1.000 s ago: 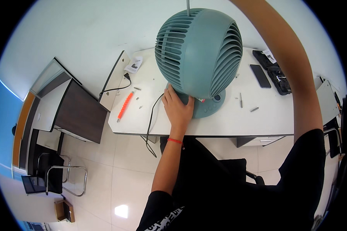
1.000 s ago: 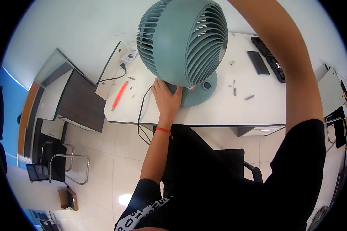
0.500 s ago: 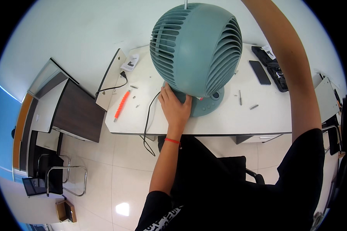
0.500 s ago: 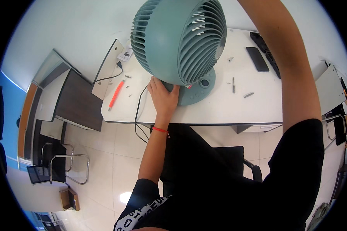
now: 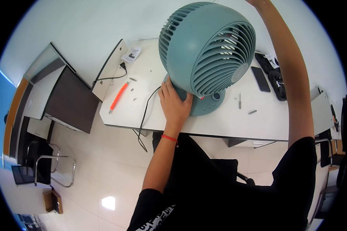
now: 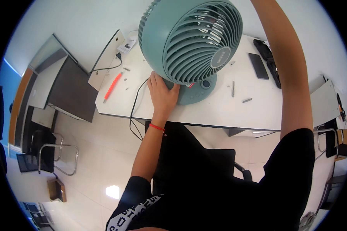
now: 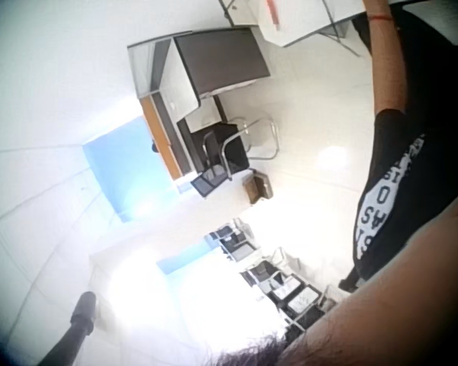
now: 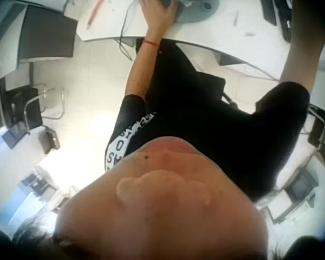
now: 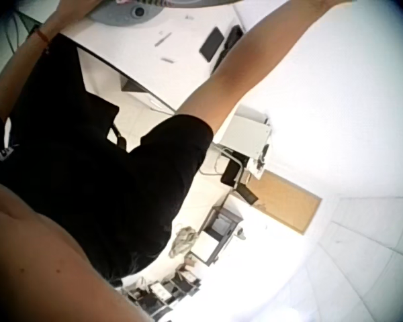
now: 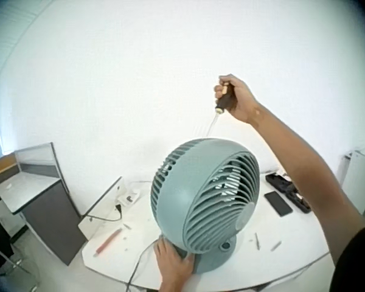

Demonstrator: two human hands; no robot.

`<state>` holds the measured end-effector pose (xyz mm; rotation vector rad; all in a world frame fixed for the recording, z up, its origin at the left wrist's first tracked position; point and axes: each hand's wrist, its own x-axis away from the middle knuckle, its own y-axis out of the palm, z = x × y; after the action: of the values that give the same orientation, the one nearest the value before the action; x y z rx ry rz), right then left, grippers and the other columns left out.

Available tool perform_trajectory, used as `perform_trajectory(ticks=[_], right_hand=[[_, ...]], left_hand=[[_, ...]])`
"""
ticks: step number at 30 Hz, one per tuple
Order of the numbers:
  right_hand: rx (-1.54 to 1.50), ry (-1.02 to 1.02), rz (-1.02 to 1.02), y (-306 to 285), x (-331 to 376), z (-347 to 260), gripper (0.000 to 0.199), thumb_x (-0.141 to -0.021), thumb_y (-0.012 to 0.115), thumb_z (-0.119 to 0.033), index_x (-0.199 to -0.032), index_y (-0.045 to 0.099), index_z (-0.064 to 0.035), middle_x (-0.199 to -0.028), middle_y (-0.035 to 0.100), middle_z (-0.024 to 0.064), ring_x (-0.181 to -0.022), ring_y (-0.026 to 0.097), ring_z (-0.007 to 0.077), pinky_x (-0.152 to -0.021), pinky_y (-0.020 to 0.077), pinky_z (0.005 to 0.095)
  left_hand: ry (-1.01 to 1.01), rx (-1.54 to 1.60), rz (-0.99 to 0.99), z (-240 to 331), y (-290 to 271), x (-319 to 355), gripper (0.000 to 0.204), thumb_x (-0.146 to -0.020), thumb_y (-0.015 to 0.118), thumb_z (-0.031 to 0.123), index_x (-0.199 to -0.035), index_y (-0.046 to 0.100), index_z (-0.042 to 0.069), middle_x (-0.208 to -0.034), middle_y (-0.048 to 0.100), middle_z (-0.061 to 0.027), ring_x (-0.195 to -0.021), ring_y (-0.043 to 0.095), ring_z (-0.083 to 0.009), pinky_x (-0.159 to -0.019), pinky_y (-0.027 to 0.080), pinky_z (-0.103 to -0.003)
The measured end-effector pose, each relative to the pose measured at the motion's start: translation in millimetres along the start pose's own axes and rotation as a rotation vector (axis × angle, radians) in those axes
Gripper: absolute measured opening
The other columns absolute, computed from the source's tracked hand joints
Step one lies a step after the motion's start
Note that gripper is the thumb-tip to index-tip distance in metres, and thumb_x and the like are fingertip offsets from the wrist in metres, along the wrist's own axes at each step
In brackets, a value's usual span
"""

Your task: The person uses a screwdriver to tighten screws on the base and front grille of a teal desk fan. They rotate the fan to access different screw locations and continue tightening throughout the clip.

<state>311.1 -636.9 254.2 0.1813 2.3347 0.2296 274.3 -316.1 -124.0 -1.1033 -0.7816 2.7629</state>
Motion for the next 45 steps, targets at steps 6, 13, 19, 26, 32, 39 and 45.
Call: perform_trajectory(ticks=[6, 13, 19, 26, 32, 39, 45], right_hand=[[-0.082, -0.05, 0.141, -35, 30, 4, 0.025, -0.109, 0.06, -0.022, -0.087, 0.056, -0.0113, -0.079, 0.063, 0.0073, -0.071, 0.062, 0.0206, -0.071, 0.0581, 0.0383], [-0.205, 0.053, -0.035, -99, 63, -5, 0.016, -0.107, 0.058, -0.016, -0.096, 0.057, -0.0054, -0.093, 0.062, 0.0096, -0.092, 0.063, 0.0211, -0.101, 0.0545, 0.0403], [-0.263, 0.046, 0.142, -119, 113, -5, 0.014, -0.105, 0.058, -0.015, -0.098, 0.058, -0.004, -0.1, 0.064, 0.0123, -0.106, 0.062, 0.0265, -0.113, 0.0471, 0.0476], [-0.376, -0.05, 0.386, -107, 182, 2, 0.013, -0.102, 0.059, -0.016, -0.098, 0.057, -0.0037, -0.101, 0.064, 0.0133, -0.107, 0.063, 0.0285, -0.117, 0.0423, 0.0544], [-0.373, -0.007, 0.616, -118, 234, 12, 0.016, -0.104, 0.057, -0.017, -0.099, 0.057, -0.0019, -0.102, 0.065, 0.0139, -0.11, 0.065, 0.0292, -0.114, 0.0471, 0.0524], [-0.448, 0.08, 0.787, -124, 295, 38, 0.023, -0.105, 0.058, -0.019, -0.108, 0.061, 0.0028, -0.112, 0.07, 0.0155, -0.11, 0.068, 0.0296, -0.104, 0.0549, 0.0472], [-0.543, 0.106, 0.846, -106, 342, 47, 0.021, -0.103, 0.059, -0.018, -0.11, 0.066, 0.0008, -0.117, 0.076, 0.0136, -0.1, 0.071, 0.025, -0.085, 0.0578, 0.0397]], left_hand=[[-0.019, -0.007, 0.005, -2, 3, 1, 0.09, -0.089, 0.081, 0.034, -0.157, 0.042, -0.01, -0.152, 0.053, -0.0308, -0.143, 0.045, -0.0534, -0.119, 0.041, -0.056], [-0.003, 0.028, 0.024, -3, 4, 1, 0.08, -0.091, 0.08, 0.036, -0.148, 0.048, -0.01, -0.15, 0.052, -0.0321, -0.139, 0.045, -0.0526, -0.118, 0.039, -0.056], [0.004, 0.007, 0.051, -4, 6, 1, 0.073, -0.092, 0.079, 0.036, -0.142, 0.052, -0.009, -0.149, 0.053, -0.0327, -0.136, 0.046, -0.0522, -0.118, 0.038, -0.056], [-0.015, 0.033, 0.063, -2, 6, 2, 0.069, -0.092, 0.078, 0.033, -0.14, 0.053, -0.009, -0.147, 0.054, -0.0323, -0.138, 0.046, -0.0524, -0.119, 0.039, -0.056], [-0.022, -0.016, 0.023, -3, 5, 2, 0.088, -0.088, 0.078, 0.03, -0.158, 0.043, -0.009, -0.149, 0.055, -0.0283, -0.146, 0.045, -0.0503, -0.117, 0.043, -0.056], [-0.03, -0.013, 0.028, -3, 5, 2, 0.086, -0.088, 0.077, 0.028, -0.158, 0.043, -0.01, -0.148, 0.055, -0.0274, -0.146, 0.045, -0.0502, -0.118, 0.043, -0.055], [-0.035, -0.001, 0.014, -2, 3, 3, 0.086, -0.088, 0.076, 0.027, -0.159, 0.042, -0.009, -0.15, 0.054, -0.0271, -0.147, 0.044, -0.0498, -0.119, 0.042, -0.055]])
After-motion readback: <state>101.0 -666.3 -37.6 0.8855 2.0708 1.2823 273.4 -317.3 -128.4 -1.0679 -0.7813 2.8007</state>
